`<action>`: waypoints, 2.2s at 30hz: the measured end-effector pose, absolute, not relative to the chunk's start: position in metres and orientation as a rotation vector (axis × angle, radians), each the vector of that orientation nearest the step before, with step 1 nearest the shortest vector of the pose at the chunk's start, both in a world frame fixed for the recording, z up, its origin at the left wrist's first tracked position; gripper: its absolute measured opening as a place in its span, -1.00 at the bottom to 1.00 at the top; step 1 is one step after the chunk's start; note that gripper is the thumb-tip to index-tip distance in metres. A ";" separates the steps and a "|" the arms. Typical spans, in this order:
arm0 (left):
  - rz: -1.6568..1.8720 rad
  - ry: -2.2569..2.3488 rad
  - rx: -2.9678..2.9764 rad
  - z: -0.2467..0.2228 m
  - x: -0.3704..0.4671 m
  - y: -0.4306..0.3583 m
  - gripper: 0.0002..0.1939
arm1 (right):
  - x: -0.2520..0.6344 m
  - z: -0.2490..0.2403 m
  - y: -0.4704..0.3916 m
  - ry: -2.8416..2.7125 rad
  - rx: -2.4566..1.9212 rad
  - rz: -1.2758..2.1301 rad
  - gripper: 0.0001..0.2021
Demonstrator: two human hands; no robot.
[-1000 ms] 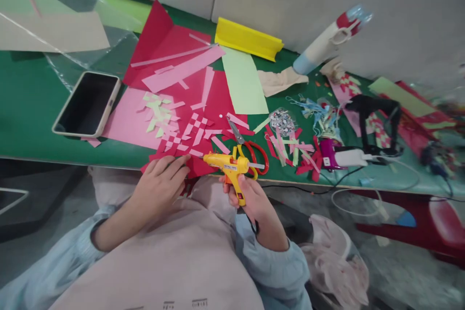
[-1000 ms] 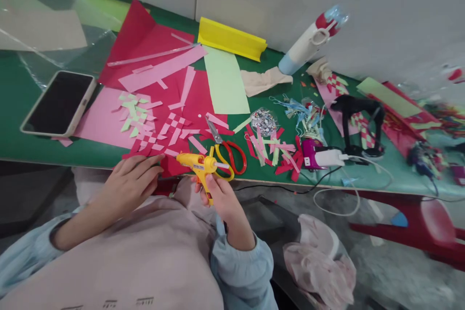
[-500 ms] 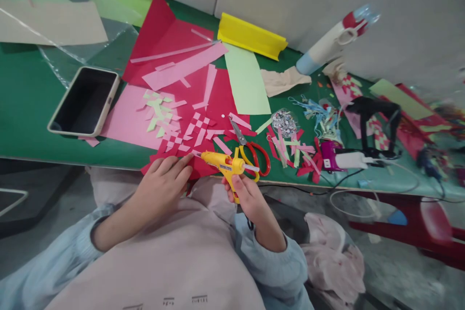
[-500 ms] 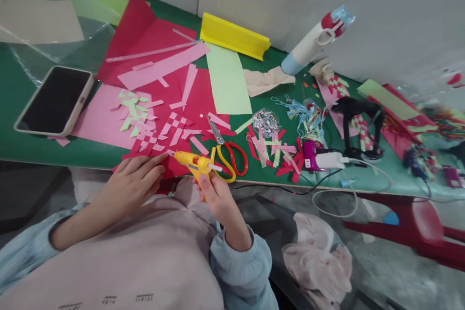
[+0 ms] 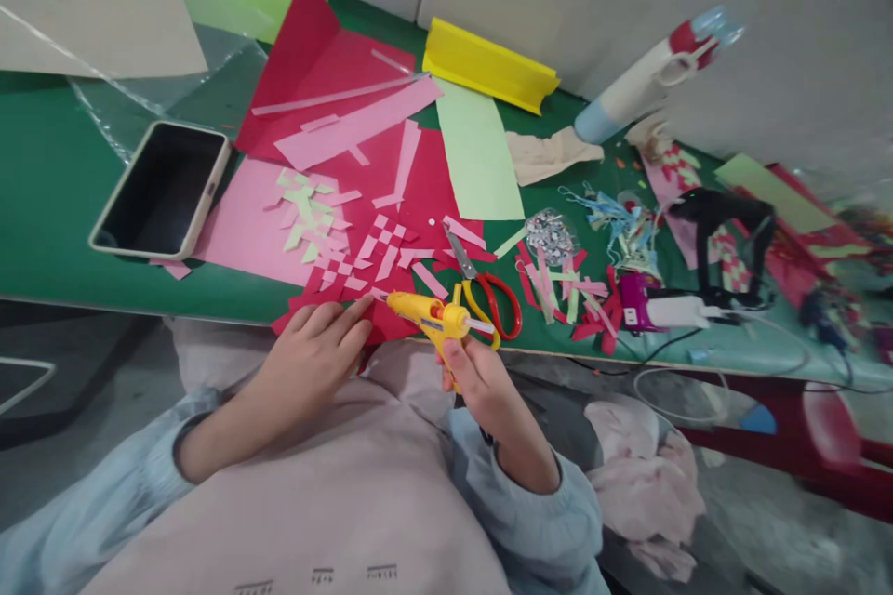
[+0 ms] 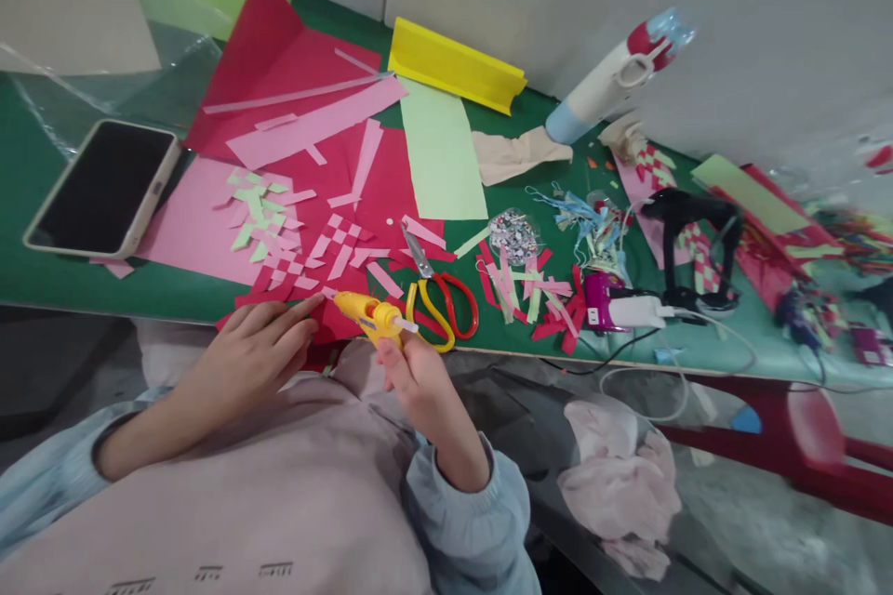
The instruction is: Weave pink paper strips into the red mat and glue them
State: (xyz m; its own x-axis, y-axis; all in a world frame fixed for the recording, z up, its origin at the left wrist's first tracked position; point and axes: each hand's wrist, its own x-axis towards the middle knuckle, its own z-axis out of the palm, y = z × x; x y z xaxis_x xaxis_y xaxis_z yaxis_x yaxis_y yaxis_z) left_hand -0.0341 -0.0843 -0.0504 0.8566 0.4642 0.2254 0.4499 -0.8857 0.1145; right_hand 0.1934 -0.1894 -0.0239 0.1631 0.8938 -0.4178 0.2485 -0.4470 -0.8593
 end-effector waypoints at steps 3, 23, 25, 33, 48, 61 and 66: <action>0.382 0.727 2.990 -0.050 -0.034 -0.085 -0.83 | 0.193 -0.021 -0.186 -1.110 -1.803 1.283 -0.46; 0.355 0.750 3.000 -0.054 -0.035 -0.087 -0.77 | 0.195 -0.009 -0.184 -1.136 -1.887 1.285 -0.46; 0.348 0.737 2.985 -0.053 -0.035 -0.087 -0.76 | 0.195 -0.010 -0.183 -1.174 -1.896 1.259 -0.47; 0.377 0.762 2.896 -0.051 -0.034 -0.086 -0.76 | 0.195 -0.006 -0.180 -1.217 -1.934 1.268 -0.46; 0.325 0.748 2.971 -0.052 -0.035 -0.088 -0.73 | 0.196 0.004 -0.177 -1.282 -1.964 1.249 -0.47; 0.319 0.740 3.016 -0.051 -0.035 -0.089 -0.73 | 0.196 0.006 -0.173 -1.269 -1.968 1.285 -0.48; 0.323 0.741 2.965 -0.053 -0.035 -0.090 -0.73 | 0.197 0.009 -0.176 -1.171 -1.915 1.343 -0.46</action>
State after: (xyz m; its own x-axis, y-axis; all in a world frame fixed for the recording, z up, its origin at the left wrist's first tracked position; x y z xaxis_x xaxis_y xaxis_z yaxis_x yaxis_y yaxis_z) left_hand -0.0354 -0.0897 -0.0530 0.8616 0.4721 0.1864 0.4578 -0.8814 0.1164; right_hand 0.1974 -0.1759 0.0089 0.1348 0.8690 -0.4761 0.3536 -0.4910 -0.7962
